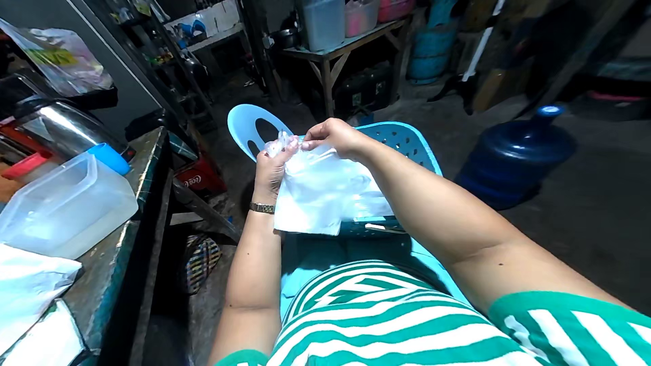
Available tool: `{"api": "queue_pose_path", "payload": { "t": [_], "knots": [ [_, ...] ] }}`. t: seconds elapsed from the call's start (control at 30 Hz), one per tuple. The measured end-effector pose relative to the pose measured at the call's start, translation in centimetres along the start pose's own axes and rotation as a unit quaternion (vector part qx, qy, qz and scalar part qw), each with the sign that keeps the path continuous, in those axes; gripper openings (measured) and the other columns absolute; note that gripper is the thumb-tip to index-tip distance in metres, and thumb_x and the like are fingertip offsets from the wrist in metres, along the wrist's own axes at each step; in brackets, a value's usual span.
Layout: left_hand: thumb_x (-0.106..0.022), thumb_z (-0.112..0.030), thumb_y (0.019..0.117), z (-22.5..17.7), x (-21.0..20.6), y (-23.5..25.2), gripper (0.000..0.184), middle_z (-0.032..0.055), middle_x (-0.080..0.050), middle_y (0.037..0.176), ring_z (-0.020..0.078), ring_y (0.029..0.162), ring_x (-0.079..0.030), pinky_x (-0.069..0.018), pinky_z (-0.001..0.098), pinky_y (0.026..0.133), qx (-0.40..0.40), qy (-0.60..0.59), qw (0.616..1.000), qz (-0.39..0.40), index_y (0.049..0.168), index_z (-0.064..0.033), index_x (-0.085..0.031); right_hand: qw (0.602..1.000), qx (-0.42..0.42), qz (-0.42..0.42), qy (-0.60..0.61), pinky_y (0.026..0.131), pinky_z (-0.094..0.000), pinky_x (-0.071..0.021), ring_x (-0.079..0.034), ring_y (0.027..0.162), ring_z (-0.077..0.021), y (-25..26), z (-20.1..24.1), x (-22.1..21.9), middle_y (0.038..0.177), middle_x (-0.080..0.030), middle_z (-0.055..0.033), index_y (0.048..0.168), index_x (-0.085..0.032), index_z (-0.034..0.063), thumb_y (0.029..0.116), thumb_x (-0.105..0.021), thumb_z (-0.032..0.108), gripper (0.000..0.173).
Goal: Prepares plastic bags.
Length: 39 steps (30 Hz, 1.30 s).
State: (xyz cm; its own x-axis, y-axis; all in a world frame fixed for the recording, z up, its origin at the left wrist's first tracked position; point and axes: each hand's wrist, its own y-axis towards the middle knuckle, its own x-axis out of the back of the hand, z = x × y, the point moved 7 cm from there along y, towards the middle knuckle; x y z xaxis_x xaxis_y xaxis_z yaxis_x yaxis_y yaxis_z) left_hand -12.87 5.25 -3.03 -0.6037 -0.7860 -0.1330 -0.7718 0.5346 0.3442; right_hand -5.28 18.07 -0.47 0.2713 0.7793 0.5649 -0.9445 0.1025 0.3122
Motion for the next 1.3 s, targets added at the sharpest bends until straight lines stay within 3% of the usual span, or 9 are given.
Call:
{"api": "queue_pose_path", "payload": {
  "t": [0.2, 0.4, 0.57, 0.67, 0.87, 1.0, 1.07, 1.13, 1.3],
  "knots": [
    [-0.059, -0.001, 0.0992, -0.6, -0.6, -0.8, 0.012, 0.0010, -0.073, 0.091, 0.0061, 0.082, -0.071, -0.0606, 0.0250, 0.079, 0.006, -0.041, 0.998, 0.039, 0.111, -0.0026, -0.063, 0.999, -0.003, -0.046, 0.019, 0.080, -0.0361, -0.0513, -0.063, 0.081, -0.0115, 0.2, -0.3, 0.7, 0.093, -0.071, -0.0077, 0.102, -0.075, 0.0020, 0.1006, -0.066, 0.016, 0.017],
    [-0.070, -0.003, 0.0800, -1.6, -1.1, -1.8, 0.022, -0.0044, -0.076, 0.087, 0.0009, 0.080, -0.071, -0.0597, 0.0201, 0.077, -0.040, -0.130, 0.978, 0.159, 0.099, -0.0136, -0.070, 0.886, -0.048, -0.125, 0.444, 0.067, -0.0209, -0.0554, -0.062, 0.065, -0.0040, -0.5, -0.3, 1.3, 0.074, -0.061, 0.0045, 0.096, -0.056, 0.0105, 0.1100, -0.040, 0.010, 0.022],
    [-0.047, -0.007, 0.0969, -0.8, 0.2, -1.2, 0.029, -0.0050, -0.077, 0.092, 0.0011, 0.087, -0.071, -0.0583, 0.0206, 0.082, -0.076, -0.244, 0.953, 0.163, 0.096, -0.0187, -0.074, 0.919, -0.077, 0.071, 0.379, 0.064, -0.0231, -0.0563, -0.065, 0.068, -0.0040, -1.6, 0.4, -0.8, 0.077, -0.067, 0.0034, 0.095, -0.063, 0.0102, 0.1120, -0.036, 0.029, 0.036],
    [-0.054, -0.018, 0.1012, -0.7, 0.2, -0.8, 0.022, -0.0054, -0.075, 0.094, 0.0017, 0.090, -0.070, -0.0568, 0.0209, 0.084, -0.053, -0.288, 0.935, 0.200, 0.101, -0.0184, -0.076, 0.908, 0.065, 0.147, 0.386, 0.064, -0.0190, -0.0567, -0.065, 0.066, 0.0011, -1.8, 1.6, -1.1, 0.073, -0.071, 0.0086, 0.080, -0.068, 0.0153, 0.0950, -0.055, 0.005, 0.022],
    [-0.076, -0.017, 0.0821, -1.3, -0.3, -2.9, 0.012, -0.0068, -0.077, 0.086, -0.0007, 0.080, -0.071, -0.0594, 0.0183, 0.076, -0.021, -0.154, 0.977, 0.148, 0.092, -0.0211, -0.071, 0.853, 0.020, 0.047, 0.519, 0.064, -0.0201, -0.0567, -0.064, 0.064, -0.0020, -1.3, 1.2, -0.3, 0.072, -0.066, 0.0064, 0.095, -0.058, 0.0154, 0.1116, -0.030, 0.016, 0.032],
    [-0.043, -0.008, 0.1011, -1.3, 0.1, -2.6, 0.034, -0.0054, -0.076, 0.087, 0.0002, 0.083, -0.071, -0.0588, 0.0193, 0.079, -0.029, -0.232, 0.961, 0.147, 0.088, -0.0200, -0.073, 0.917, -0.029, 0.086, 0.389, 0.063, -0.0203, -0.0573, -0.066, 0.066, -0.0010, -2.0, 1.2, -1.0, 0.074, -0.069, 0.0061, 0.090, -0.063, 0.0125, 0.1124, -0.034, 0.025, 0.039],
    [-0.032, -0.015, 0.1083, -1.2, -0.5, -2.1, 0.041, -0.0034, -0.075, 0.091, 0.0029, 0.089, -0.071, -0.0583, 0.0214, 0.084, -0.005, -0.296, 0.940, 0.170, 0.093, -0.0177, -0.070, 0.912, 0.051, 0.169, 0.370, 0.058, -0.0173, -0.0533, -0.062, 0.060, 0.0032, -2.1, 1.2, -1.7, 0.068, -0.068, 0.0100, 0.076, -0.064, 0.0172, 0.0965, -0.051, 0.014, 0.025],
    [-0.041, -0.020, 0.1084, -1.0, -1.0, -1.6, 0.035, -0.0019, -0.074, 0.088, 0.0046, 0.086, -0.070, -0.0577, 0.0220, 0.082, 0.017, -0.355, 0.908, 0.222, 0.094, -0.0152, -0.073, 0.879, 0.120, 0.210, 0.410, 0.061, -0.0173, -0.0565, -0.065, 0.063, 0.0034, -2.2, 1.6, -1.7, 0.070, -0.071, 0.0108, 0.075, -0.071, 0.0205, 0.0837, -0.069, 0.011, 0.013],
    [-0.078, -0.048, 0.0850, -0.6, -0.2, -2.2, 0.032, -0.0048, -0.077, 0.103, 0.0034, 0.098, -0.071, -0.0585, 0.0234, 0.089, -0.024, -0.224, 0.944, 0.241, 0.105, -0.0239, -0.073, 0.831, 0.099, 0.098, 0.539, 0.081, -0.0296, -0.0608, -0.073, 0.084, -0.0099, -1.3, 0.8, -0.2, 0.089, -0.076, 0.0005, 0.103, -0.063, 0.0159, 0.1090, -0.038, 0.020, 0.026]
  ]
}}
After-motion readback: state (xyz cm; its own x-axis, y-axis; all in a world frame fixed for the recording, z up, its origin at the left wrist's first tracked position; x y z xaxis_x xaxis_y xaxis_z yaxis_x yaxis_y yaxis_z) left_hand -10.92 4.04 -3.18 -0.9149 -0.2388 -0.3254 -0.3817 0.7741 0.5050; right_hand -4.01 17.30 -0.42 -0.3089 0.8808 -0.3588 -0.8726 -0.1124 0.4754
